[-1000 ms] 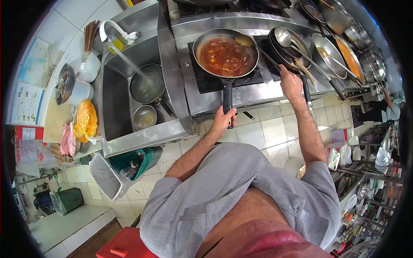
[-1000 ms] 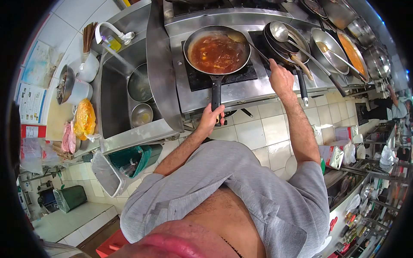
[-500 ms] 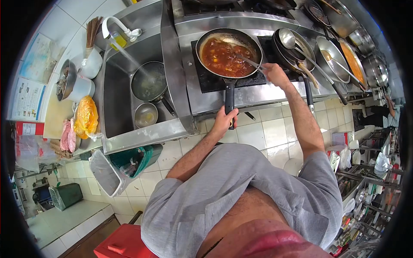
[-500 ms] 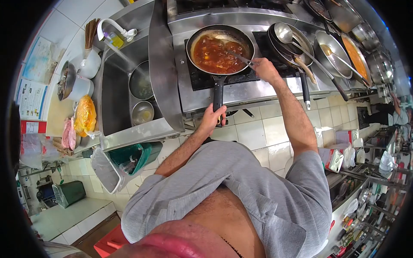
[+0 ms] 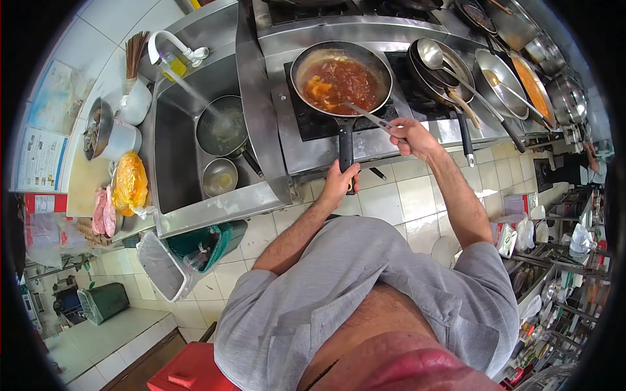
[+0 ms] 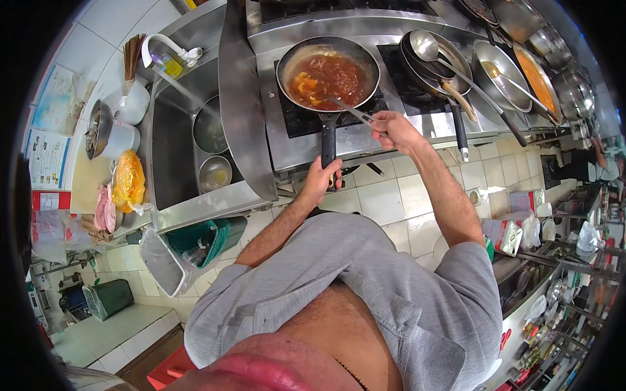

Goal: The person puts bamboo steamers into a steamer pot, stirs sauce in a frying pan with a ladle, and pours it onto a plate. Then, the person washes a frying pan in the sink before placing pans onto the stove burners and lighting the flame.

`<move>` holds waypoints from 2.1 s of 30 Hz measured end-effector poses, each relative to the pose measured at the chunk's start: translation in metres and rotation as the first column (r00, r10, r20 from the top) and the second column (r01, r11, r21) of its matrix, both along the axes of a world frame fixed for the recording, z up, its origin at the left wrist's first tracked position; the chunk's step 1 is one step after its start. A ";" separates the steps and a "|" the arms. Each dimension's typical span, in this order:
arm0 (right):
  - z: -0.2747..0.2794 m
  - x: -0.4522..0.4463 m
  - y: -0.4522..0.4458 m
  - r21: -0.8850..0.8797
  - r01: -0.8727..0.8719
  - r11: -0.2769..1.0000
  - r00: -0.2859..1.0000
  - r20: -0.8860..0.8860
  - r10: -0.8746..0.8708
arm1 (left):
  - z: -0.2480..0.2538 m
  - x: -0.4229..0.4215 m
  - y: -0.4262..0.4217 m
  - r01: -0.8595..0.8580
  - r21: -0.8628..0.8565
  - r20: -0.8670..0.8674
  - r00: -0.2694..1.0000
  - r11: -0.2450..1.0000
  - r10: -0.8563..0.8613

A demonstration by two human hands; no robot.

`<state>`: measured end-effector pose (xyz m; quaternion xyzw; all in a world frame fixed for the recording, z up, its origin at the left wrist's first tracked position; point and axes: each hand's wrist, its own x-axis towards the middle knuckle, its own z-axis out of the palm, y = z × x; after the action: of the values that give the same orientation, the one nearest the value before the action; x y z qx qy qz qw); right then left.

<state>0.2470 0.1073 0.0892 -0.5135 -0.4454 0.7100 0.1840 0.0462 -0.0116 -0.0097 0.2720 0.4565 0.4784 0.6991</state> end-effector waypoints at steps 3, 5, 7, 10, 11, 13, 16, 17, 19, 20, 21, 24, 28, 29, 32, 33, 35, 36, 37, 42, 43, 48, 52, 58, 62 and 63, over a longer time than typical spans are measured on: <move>-0.012 0.013 -0.004 0.506 -0.133 0.852 0.944 0.326 -0.046 | 0.001 0.000 0.000 -0.010 -0.015 -0.021 1.000 1.000 0.009; -0.011 0.017 -0.004 0.759 -0.340 0.555 0.836 0.514 -0.191 | -0.002 0.001 0.000 -0.017 -0.004 -0.024 1.000 1.000 0.017; 0.008 0.017 0.004 0.733 -0.541 0.413 0.620 0.679 -0.394 | -0.005 0.001 0.000 -0.005 0.009 -0.016 1.000 1.000 0.005; 0.011 0.022 0.030 0.645 -0.658 0.389 0.482 0.757 -0.441 | -0.004 0.001 0.000 -0.016 0.024 0.004 1.000 1.000 0.016; 0.010 0.024 0.040 0.587 -0.722 0.366 0.403 0.787 -0.466 | -0.005 0.001 0.000 -0.015 0.024 0.004 1.000 1.000 0.015; 0.010 0.027 0.054 0.592 -0.741 0.317 0.401 0.768 -0.499 | -0.005 0.001 0.000 -0.012 0.035 -0.018 1.000 0.999 0.012; 0.028 0.028 0.075 0.287 -0.833 0.473 0.092 0.915 -0.392 | -0.001 -0.001 -0.001 -0.001 0.020 -0.039 0.999 1.000 0.002; 0.036 0.029 0.079 0.285 -0.834 0.473 0.092 0.916 -0.391 | -0.001 -0.001 -0.001 -0.002 0.018 -0.038 0.999 1.000 0.002; 0.057 0.033 0.084 0.208 -0.867 0.453 0.006 0.913 -0.408 | -0.003 0.000 0.000 0.014 0.031 -0.039 0.999 0.999 -0.012; 0.071 0.028 0.079 0.266 -0.879 0.394 0.037 0.865 -0.501 | -0.006 -0.001 -0.001 0.013 0.030 -0.038 0.999 0.999 -0.012; 0.080 0.028 0.082 0.266 -0.880 0.393 0.037 0.864 -0.502 | -0.013 -0.002 -0.001 0.003 0.015 0.067 0.998 1.000 -0.004; 0.109 0.020 0.090 0.186 -0.963 0.197 0.026 0.787 -0.617 | -0.032 -0.009 -0.002 -0.006 -0.053 0.289 0.957 0.999 0.021; 0.165 -0.022 0.086 -0.019 -1.000 0.014 -0.024 0.850 -0.526 | -0.058 -0.023 -0.001 0.146 -0.163 0.245 0.964 0.976 -0.103; 0.172 -0.031 0.086 -0.063 -0.997 -0.040 -0.036 0.871 -0.490 | -0.058 -0.027 -0.002 0.230 -0.212 0.090 0.972 0.950 -0.215; 0.176 -0.055 0.101 -0.077 -0.997 0.005 -0.072 0.901 -0.428 | -0.101 -0.031 -0.002 0.161 -0.316 0.011 0.986 0.935 -0.166; 0.178 -0.061 0.106 -0.117 -0.992 0.044 -0.125 0.905 -0.407 | -0.117 -0.032 -0.002 0.159 -0.318 0.011 0.986 0.935 -0.163; 0.189 -0.068 0.107 -0.094 -0.995 0.010 -0.091 0.920 -0.382 | -0.149 -0.033 0.000 0.076 -0.339 -0.006 0.997 0.938 -0.083; 0.204 -0.075 0.088 -0.060 -0.997 -0.041 -0.039 0.917 -0.396 | -0.162 -0.034 0.002 0.073 -0.339 -0.007 0.997 0.938 -0.080; 0.205 -0.075 0.092 -0.015 -0.998 -0.053 0.005 0.934 -0.358 | -0.176 -0.036 0.004 0.085 -0.357 -0.018 0.995 0.930 -0.098; 0.219 -0.086 0.094 -0.017 -0.999 -0.041 -0.010 0.985 -0.173 | -0.189 -0.037 0.013 0.042 -0.357 -0.049 0.997 0.933 -0.063; 0.216 -0.084 0.100 0.042 -0.999 0.003 0.042 0.996 -0.084 | -0.205 -0.034 0.014 -0.006 -0.326 0.017 1.000 0.945 0.012; 0.143 -0.061 0.172 0.043 -0.993 0.111 0.064 0.978 0.196 | -0.217 -0.022 0.016 -0.155 -0.353 0.141 0.966 0.923 0.216; 0.113 -0.043 0.161 0.233 -0.904 0.359 0.278 0.957 0.079 | -0.241 -0.021 0.016 -0.184 -0.367 0.250 0.925 0.912 0.287; 0.032 0.027 0.152 0.498 -0.624 0.602 0.521 0.839 -0.154 | -0.227 -0.014 0.015 -0.241 -0.392 0.296 0.881 0.888 0.370; -0.014 0.067 0.132 0.650 -0.419 0.634 0.788 0.607 -0.101 | -0.239 -0.011 0.018 -0.236 -0.349 0.450 0.807 0.907 0.383; -0.010 0.070 0.124 0.651 -0.421 0.632 0.788 0.608 -0.101 | -0.236 -0.009 0.018 -0.237 -0.347 0.452 0.806 0.908 0.383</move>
<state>0.3165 0.2310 0.0793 -0.5377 -0.7806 0.2727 0.1650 0.0372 0.0065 -0.2462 -0.0427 0.3552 0.5739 0.7366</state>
